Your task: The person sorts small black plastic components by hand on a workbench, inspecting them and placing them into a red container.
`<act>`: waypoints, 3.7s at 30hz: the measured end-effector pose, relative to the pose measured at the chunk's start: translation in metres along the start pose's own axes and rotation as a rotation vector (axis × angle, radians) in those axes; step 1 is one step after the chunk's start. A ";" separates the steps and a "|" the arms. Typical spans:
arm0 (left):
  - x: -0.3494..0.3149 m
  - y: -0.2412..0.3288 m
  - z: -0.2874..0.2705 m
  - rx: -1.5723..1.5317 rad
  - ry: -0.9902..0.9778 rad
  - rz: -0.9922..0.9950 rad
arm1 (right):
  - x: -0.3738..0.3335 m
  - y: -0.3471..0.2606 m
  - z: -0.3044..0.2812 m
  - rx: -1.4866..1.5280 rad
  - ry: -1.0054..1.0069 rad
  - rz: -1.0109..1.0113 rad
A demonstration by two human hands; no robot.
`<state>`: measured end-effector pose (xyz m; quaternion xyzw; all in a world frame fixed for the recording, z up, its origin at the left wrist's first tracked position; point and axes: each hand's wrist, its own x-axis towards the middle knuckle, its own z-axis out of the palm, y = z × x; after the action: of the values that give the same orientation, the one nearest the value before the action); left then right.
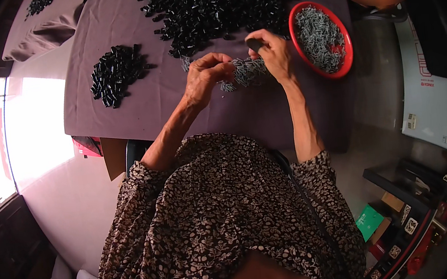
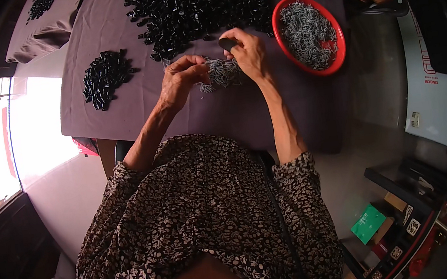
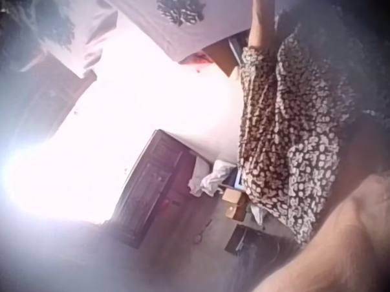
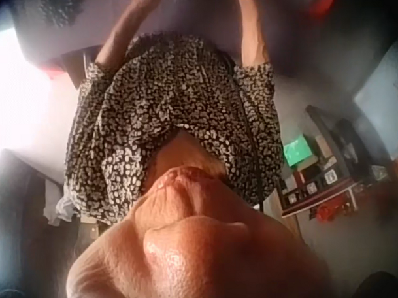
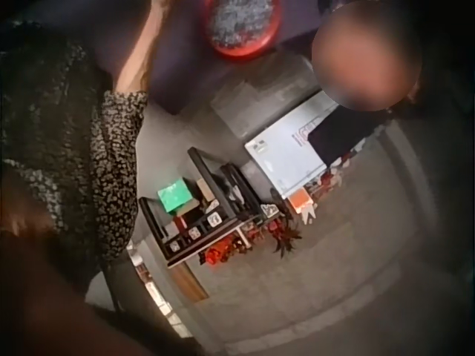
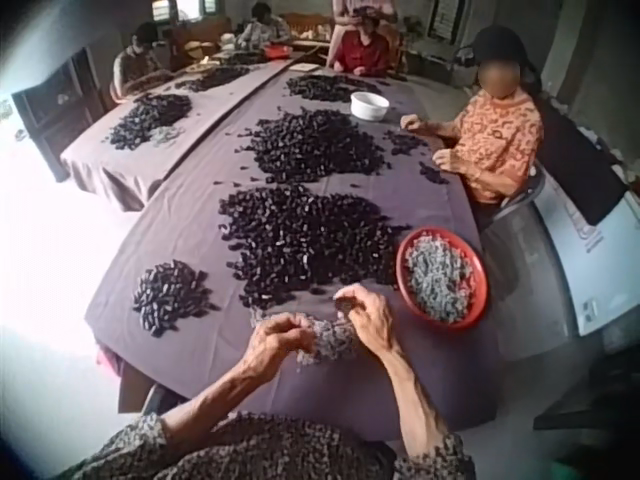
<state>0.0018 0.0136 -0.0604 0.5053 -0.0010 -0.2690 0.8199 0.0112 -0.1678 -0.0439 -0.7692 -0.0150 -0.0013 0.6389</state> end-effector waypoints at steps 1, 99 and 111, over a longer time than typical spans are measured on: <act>-0.001 0.003 0.000 0.001 0.027 0.008 | 0.007 0.005 0.002 -0.203 0.012 -0.071; 0.006 0.029 0.025 -0.115 0.029 0.140 | -0.013 -0.062 0.004 -0.965 -0.076 -0.626; -0.007 0.013 0.022 -0.054 0.022 -0.025 | -0.028 -0.044 0.012 -1.046 -0.149 -0.618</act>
<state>-0.0045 0.0030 -0.0374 0.4860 0.0217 -0.2736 0.8297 -0.0180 -0.1489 -0.0038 -0.9389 -0.2795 -0.1398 0.1441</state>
